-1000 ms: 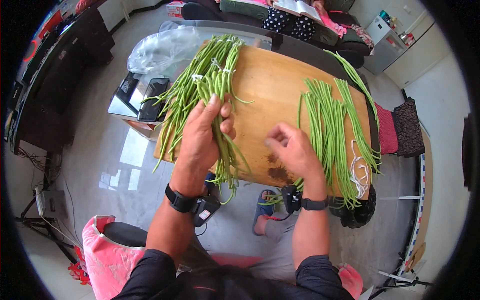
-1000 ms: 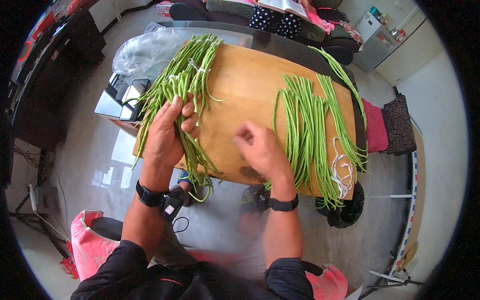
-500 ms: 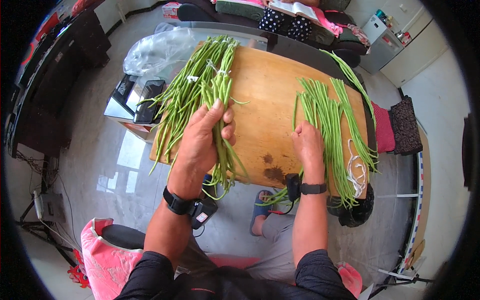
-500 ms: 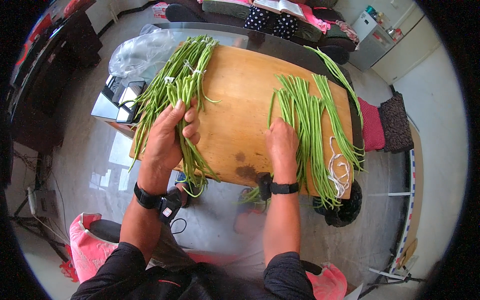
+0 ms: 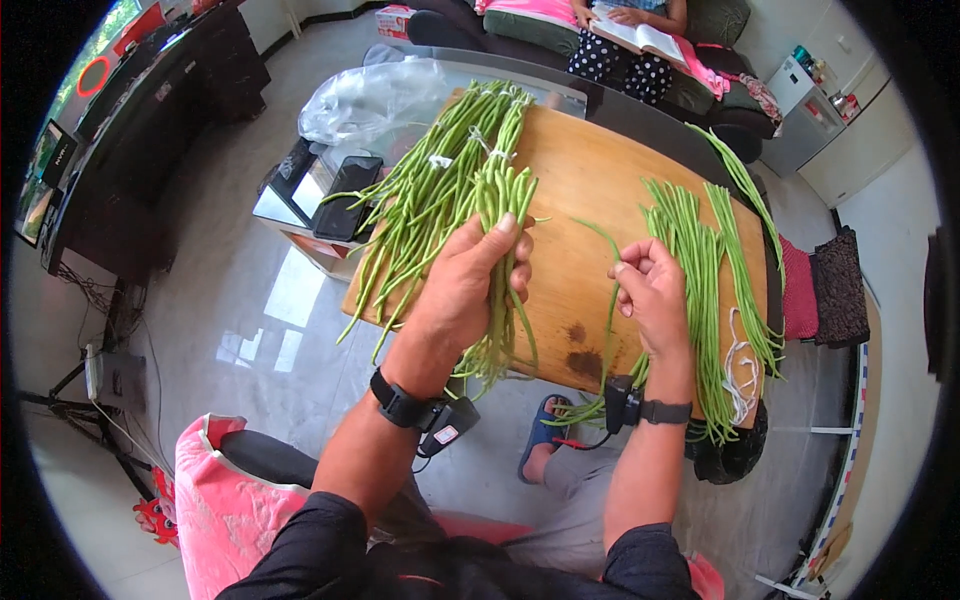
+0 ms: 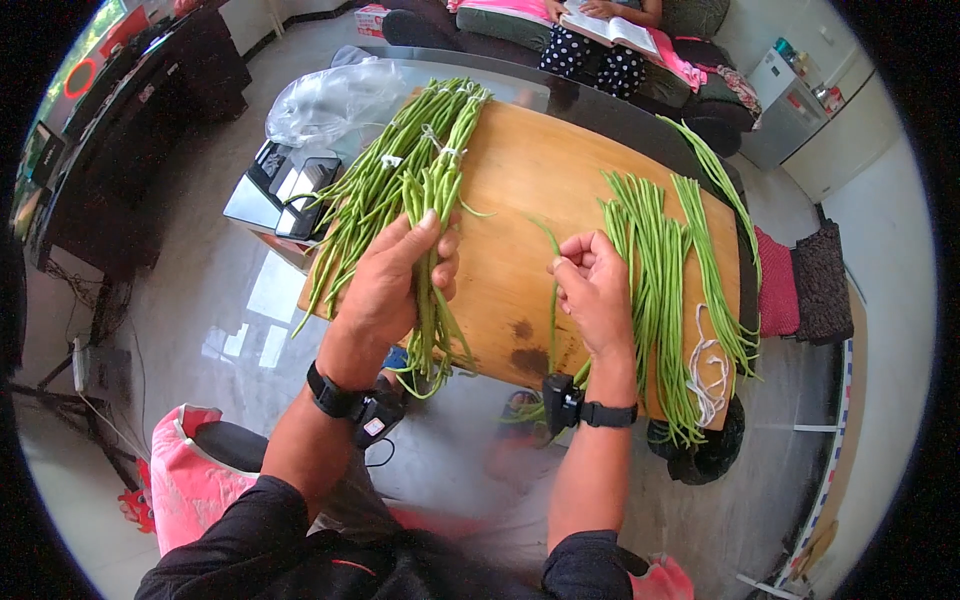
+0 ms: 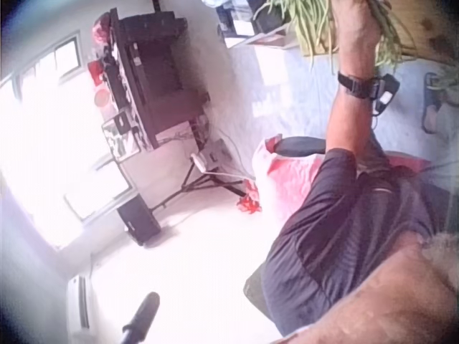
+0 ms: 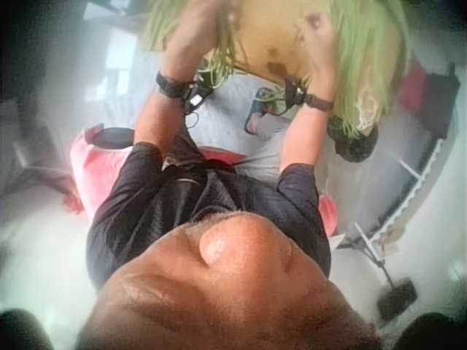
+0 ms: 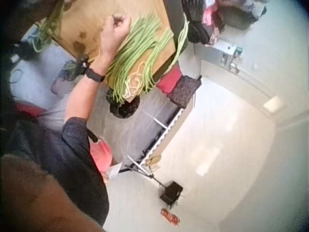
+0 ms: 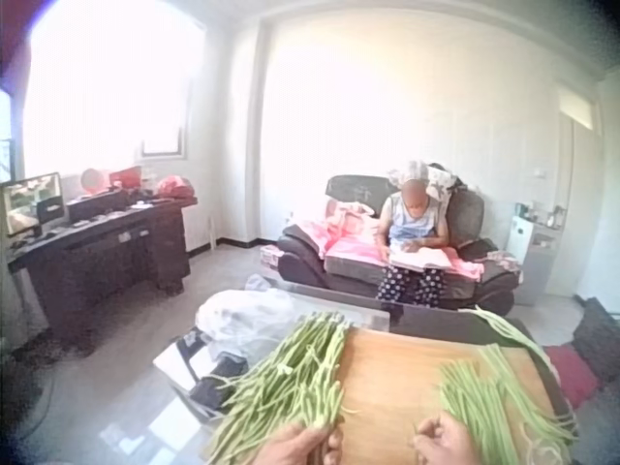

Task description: The person gathers long beans on a wooden board and ties them into bundles using pieces of white string.

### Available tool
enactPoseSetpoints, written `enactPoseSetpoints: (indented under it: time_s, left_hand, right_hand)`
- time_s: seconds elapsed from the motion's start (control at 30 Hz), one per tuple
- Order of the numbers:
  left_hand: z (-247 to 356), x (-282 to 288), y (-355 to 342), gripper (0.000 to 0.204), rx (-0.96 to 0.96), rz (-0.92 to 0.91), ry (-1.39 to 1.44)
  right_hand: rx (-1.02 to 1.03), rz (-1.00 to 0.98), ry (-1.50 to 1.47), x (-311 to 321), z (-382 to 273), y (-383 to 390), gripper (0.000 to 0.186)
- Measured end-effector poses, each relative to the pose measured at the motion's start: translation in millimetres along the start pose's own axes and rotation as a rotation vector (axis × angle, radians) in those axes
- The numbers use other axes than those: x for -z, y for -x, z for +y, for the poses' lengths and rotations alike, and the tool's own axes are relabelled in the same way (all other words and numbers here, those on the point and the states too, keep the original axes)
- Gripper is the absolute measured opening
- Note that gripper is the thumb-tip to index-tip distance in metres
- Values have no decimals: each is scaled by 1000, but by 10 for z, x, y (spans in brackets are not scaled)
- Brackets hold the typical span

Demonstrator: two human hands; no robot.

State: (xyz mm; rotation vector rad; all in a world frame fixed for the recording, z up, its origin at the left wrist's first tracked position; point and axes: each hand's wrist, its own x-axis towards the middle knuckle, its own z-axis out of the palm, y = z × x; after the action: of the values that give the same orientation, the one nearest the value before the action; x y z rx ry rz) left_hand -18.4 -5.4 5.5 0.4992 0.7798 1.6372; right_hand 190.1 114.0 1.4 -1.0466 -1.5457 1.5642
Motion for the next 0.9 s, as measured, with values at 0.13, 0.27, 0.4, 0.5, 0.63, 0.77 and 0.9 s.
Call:
enactPoseSetpoints:
  time_s: [0.13, 0.27, 0.4, 0.5, 0.63, 0.77, 0.9]
  left_hand:
    - [-39, 16, -29, 26, -18, -5, -33]
    - [-66, -25, -37, 24, -18, -7, -42]
    - [-66, -9, -22, 22, -28, 27, -52]
    - [-71, -20, -28, 18, -27, 56, -69]
    - [-79, -7, -41, 18, -35, 167, -35]
    - [-74, 15, -39, 19, -24, 212, -11]
    - [-77, 3, -43, 20, -39, 187, 27]
  right_hand:
    - [72, -56, -167, -241, -299, 191, 19]
    - [221, -14, -229, -465, -469, 370, 20]
    - [322, -46, -114, -666, -413, 454, 20]
    - [308, -100, -44, -771, -405, 499, 24]
    - [259, -196, 150, -814, -312, 506, 24]
    - [207, -214, 211, -887, -336, 538, 24]
    - [166, -178, 175, -905, -333, 540, 24]
